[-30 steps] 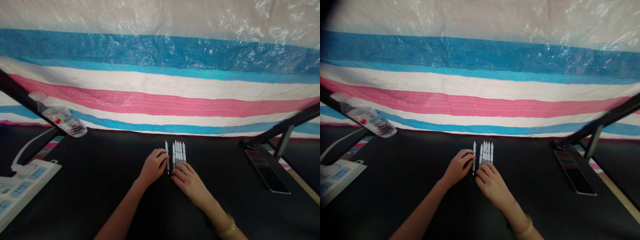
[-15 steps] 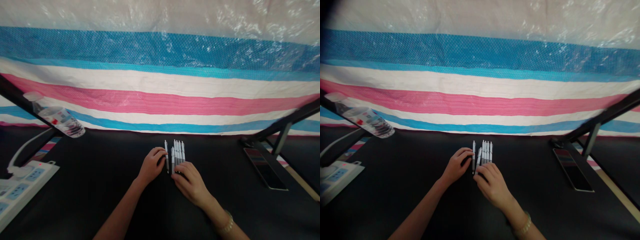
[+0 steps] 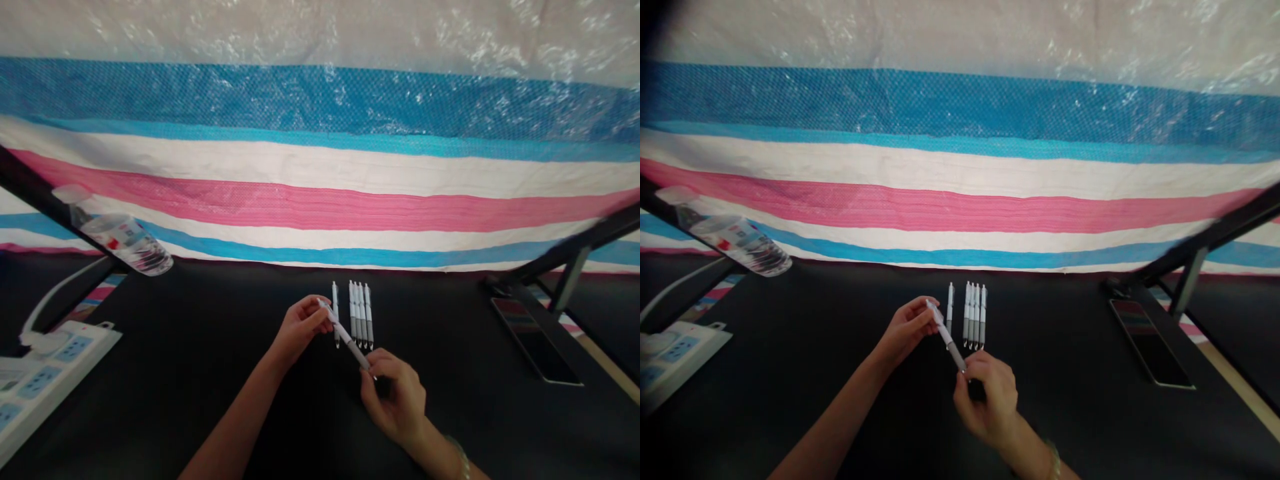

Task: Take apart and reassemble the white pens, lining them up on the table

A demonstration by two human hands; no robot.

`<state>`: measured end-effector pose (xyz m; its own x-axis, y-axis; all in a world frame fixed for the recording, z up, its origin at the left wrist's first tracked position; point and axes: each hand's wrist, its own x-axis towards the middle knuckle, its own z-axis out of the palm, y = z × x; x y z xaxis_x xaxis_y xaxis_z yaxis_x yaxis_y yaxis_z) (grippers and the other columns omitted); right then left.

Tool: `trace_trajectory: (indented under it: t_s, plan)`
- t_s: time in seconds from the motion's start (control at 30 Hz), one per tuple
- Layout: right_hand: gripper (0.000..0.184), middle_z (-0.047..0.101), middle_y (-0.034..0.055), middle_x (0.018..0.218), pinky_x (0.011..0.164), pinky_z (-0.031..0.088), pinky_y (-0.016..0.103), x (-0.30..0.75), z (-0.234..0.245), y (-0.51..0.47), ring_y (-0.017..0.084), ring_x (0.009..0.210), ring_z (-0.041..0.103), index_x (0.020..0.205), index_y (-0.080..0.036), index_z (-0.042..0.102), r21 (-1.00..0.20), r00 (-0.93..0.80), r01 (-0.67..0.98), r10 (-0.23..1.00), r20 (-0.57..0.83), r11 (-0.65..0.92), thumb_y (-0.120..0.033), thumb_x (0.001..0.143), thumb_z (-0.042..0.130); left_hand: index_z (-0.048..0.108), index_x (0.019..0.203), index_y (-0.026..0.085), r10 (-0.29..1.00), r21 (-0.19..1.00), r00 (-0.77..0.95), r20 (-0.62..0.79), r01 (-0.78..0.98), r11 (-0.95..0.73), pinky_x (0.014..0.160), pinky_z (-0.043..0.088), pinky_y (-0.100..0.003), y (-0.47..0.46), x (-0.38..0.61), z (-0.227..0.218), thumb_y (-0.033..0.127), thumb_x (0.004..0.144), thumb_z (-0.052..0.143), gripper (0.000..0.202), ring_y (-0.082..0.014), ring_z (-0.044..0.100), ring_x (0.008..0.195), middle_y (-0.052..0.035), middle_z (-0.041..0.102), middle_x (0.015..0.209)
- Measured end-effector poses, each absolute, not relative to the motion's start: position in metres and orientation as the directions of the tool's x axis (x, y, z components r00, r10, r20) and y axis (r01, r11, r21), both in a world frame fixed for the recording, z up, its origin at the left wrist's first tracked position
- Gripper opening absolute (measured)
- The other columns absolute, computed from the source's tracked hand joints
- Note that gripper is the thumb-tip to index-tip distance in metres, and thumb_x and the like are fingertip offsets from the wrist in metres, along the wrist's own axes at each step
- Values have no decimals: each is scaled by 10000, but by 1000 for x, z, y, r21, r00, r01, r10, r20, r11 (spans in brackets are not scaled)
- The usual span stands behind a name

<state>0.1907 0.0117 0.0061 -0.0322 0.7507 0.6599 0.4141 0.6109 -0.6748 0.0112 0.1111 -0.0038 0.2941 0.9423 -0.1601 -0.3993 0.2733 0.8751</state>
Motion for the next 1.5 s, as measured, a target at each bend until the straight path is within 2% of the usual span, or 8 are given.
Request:
trace_trajectory:
  t_s: [0.1,0.2,0.3,0.5,0.67,0.97,1.23,1.5]
  plan:
    - [108,598,-4,733,585,472,278,183,7,8,153,625,588,933,-238,516,-800,-104,392,886,452,454,-152,898,571,718,854,139,948,825,269,-172,-487,287,613,504,-218,111,7,1,394,681,880,348,-115,622,640,-36,693,740]
    - [199,631,11,779,614,498,274,177,8,9,154,669,605,1071,-213,501,-994,-225,95,974,35,58,-342,946,587,738,812,132,940,803,287,-187,-507,315,616,505,-220,113,4,3,355,685,878,292,-116,612,645,-36,683,725]
    - [434,650,28,773,556,497,250,173,6,11,133,603,601,1114,-165,529,-948,-497,-108,843,-208,-298,-554,933,591,760,814,120,927,783,314,-205,-516,347,618,501,-211,112,3,2,317,685,878,263,-106,604,621,-34,683,691]
    - [575,665,55,707,436,476,196,167,-11,7,120,512,607,1053,-103,600,-750,-695,-228,644,-321,-621,-656,900,573,765,797,115,904,750,349,-248,-521,407,646,535,-228,109,8,1,316,642,915,295,-124,647,635,-47,715,697]
    - [561,577,5,494,320,356,154,165,-25,3,97,369,517,740,-135,577,-682,-685,-233,615,-391,-693,-687,801,654,753,784,107,885,776,382,-266,-460,432,630,547,-231,106,12,2,342,617,932,340,-127,658,619,-58,730,693]
    - [607,516,-18,406,281,217,151,165,-23,1,68,299,416,643,-164,527,-723,-602,-175,654,-458,-668,-745,742,675,725,743,126,916,845,329,-228,-401,355,586,521,-208,104,15,2,371,639,915,327,-116,647,589,-47,738,681]
    - [545,721,129,892,492,513,242,165,-12,6,176,683,657,1017,-104,657,-648,-571,-372,714,-405,-665,-607,814,706,717,692,126,933,817,232,-274,-456,353,594,530,-190,109,11,3,335,611,929,308,-113,653,615,-38,729,680]
    - [410,728,105,942,496,484,193,172,-7,12,157,711,673,1047,-127,680,-558,-553,-413,685,-475,-720,-443,805,779,733,725,120,919,793,279,-279,-472,385,599,525,-182,108,14,-3,309,635,920,281,-107,651,619,-37,727,679]
